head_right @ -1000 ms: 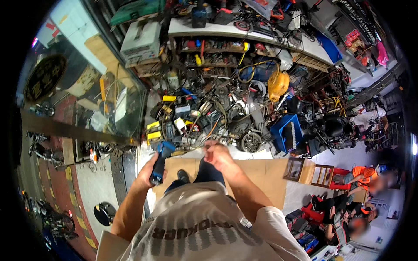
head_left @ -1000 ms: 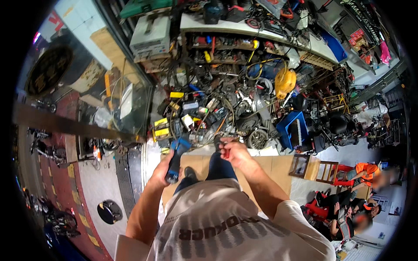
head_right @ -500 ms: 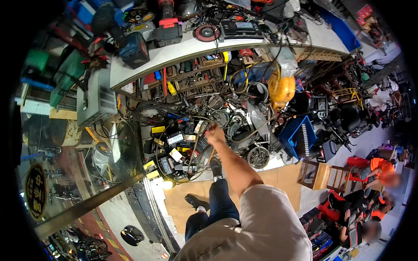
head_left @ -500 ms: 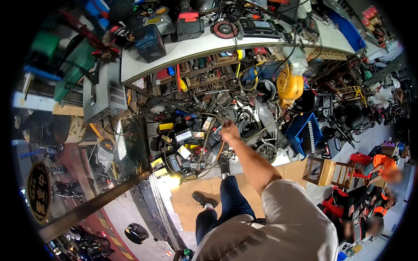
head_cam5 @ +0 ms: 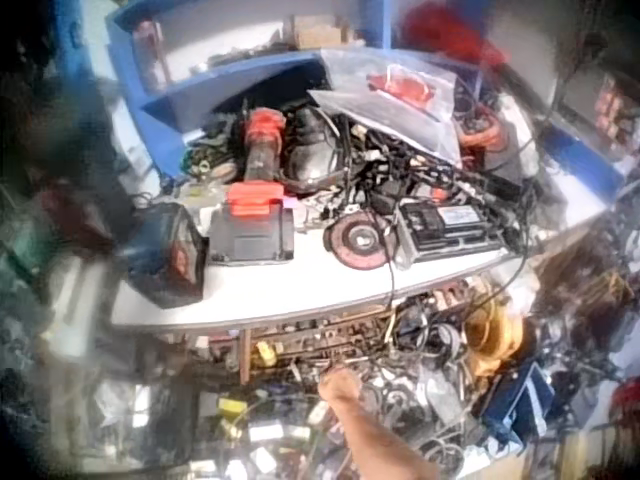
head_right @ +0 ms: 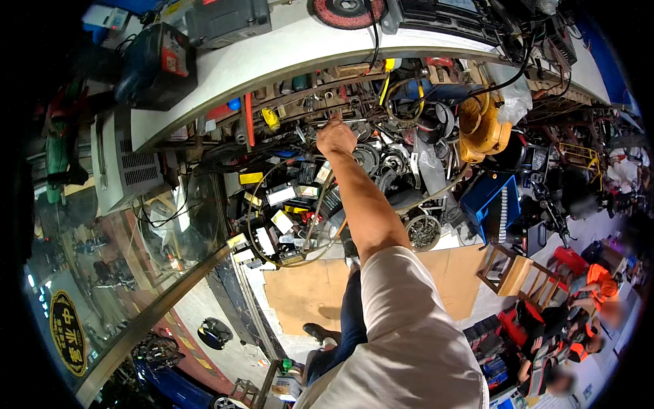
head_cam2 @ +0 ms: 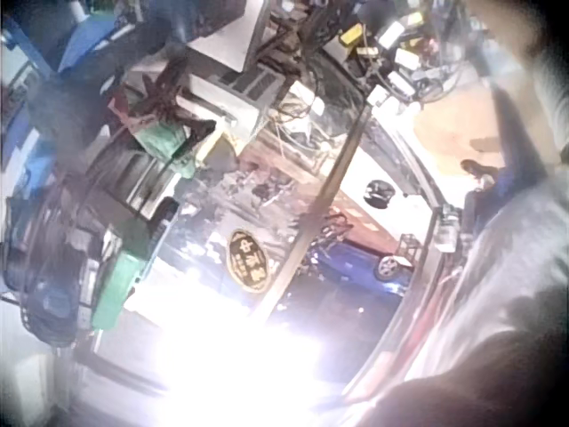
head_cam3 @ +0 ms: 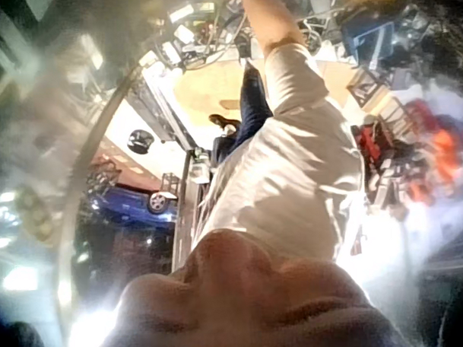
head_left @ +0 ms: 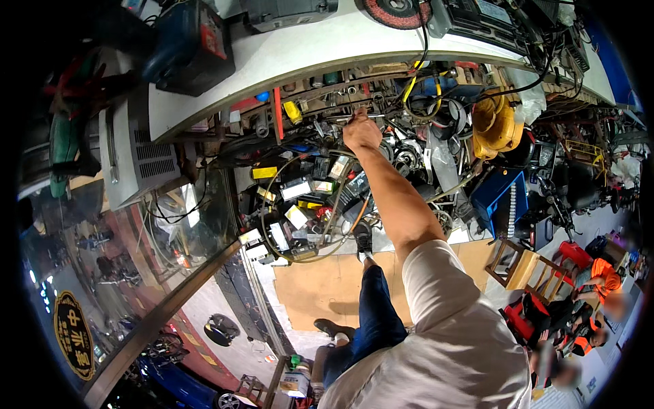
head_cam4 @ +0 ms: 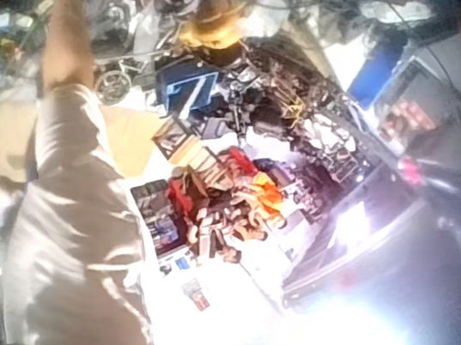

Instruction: The person handles a blue power drill, inserting a metal bit into the chuck and then referring to an instruction manual.

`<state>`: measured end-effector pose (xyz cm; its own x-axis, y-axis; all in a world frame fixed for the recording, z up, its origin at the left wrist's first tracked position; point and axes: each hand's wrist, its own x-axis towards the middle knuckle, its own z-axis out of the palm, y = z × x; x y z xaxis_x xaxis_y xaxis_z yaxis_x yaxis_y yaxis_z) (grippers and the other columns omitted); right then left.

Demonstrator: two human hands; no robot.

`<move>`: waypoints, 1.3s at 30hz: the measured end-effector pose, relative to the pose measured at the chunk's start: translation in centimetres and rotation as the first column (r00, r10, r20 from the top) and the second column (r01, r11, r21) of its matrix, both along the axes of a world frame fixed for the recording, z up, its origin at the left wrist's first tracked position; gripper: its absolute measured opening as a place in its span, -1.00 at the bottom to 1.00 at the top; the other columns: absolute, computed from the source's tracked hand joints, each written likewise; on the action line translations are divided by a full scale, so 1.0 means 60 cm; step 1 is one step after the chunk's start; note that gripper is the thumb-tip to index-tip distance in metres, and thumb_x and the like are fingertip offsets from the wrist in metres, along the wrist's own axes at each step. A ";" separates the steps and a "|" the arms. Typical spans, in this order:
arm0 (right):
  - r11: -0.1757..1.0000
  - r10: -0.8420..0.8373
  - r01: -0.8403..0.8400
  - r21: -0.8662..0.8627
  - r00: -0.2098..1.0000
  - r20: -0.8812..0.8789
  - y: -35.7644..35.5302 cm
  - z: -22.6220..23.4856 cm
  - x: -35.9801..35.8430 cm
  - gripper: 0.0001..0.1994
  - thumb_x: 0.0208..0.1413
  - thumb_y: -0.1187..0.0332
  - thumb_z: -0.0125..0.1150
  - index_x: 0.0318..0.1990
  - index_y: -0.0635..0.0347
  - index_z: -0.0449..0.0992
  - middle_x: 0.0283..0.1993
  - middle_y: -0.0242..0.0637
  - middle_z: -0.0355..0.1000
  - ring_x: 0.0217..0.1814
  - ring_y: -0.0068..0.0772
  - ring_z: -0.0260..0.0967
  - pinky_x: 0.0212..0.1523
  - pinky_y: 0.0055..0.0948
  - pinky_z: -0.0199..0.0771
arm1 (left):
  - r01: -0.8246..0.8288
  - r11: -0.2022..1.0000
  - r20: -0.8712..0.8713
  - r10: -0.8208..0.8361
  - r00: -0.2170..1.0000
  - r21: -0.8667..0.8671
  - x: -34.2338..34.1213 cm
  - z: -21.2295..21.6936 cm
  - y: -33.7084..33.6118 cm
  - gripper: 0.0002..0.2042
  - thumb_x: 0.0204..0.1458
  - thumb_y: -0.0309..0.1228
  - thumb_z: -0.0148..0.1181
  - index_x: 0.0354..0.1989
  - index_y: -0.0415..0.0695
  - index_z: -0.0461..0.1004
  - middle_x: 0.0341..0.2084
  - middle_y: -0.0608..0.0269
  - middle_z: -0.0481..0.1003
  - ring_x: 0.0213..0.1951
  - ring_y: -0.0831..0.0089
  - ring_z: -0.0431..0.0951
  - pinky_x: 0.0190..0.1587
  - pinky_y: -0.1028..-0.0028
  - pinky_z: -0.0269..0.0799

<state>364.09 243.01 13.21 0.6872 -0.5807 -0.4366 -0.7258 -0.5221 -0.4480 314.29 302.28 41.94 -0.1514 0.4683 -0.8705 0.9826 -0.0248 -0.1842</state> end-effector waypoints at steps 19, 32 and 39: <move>0.985 -0.149 0.087 0.147 0.860 0.489 0.078 0.016 -0.143 -0.37 0.11 0.43 0.37 0.35 0.22 0.30 0.41 0.28 0.21 0.30 0.45 0.36 0.24 0.10 0.51 | 0.167 0.980 0.110 -0.155 0.982 -0.108 0.121 -0.020 0.021 -0.66 0.28 -0.02 0.26 -0.09 -0.05 0.62 -0.41 0.21 0.65 -0.42 0.38 0.65 -0.39 0.35 0.57; -0.279 -0.143 -0.017 0.960 0.989 -0.024 0.499 0.244 -0.689 -0.22 0.26 -0.41 0.15 0.37 0.00 0.41 0.25 -0.31 0.47 0.19 -0.41 0.46 0.18 -0.16 0.49 | 0.403 0.490 0.482 0.040 0.875 -0.773 0.338 -0.051 -0.238 -0.59 0.34 0.04 0.13 -0.07 -0.11 0.50 -0.48 0.23 0.58 -0.52 0.34 0.61 -0.43 0.37 0.58; -0.109 -0.884 -0.106 0.988 0.465 -0.047 0.545 0.487 -0.796 -0.55 0.30 -0.01 0.38 0.12 0.14 0.59 0.01 -0.39 0.61 0.09 -0.52 0.49 0.17 -0.39 0.50 | 0.647 0.081 0.604 -0.285 0.744 -0.758 0.242 0.002 -0.283 -0.58 0.37 0.02 0.01 0.01 -0.11 0.49 -0.36 0.19 0.60 -0.46 0.31 0.61 -0.41 0.29 0.60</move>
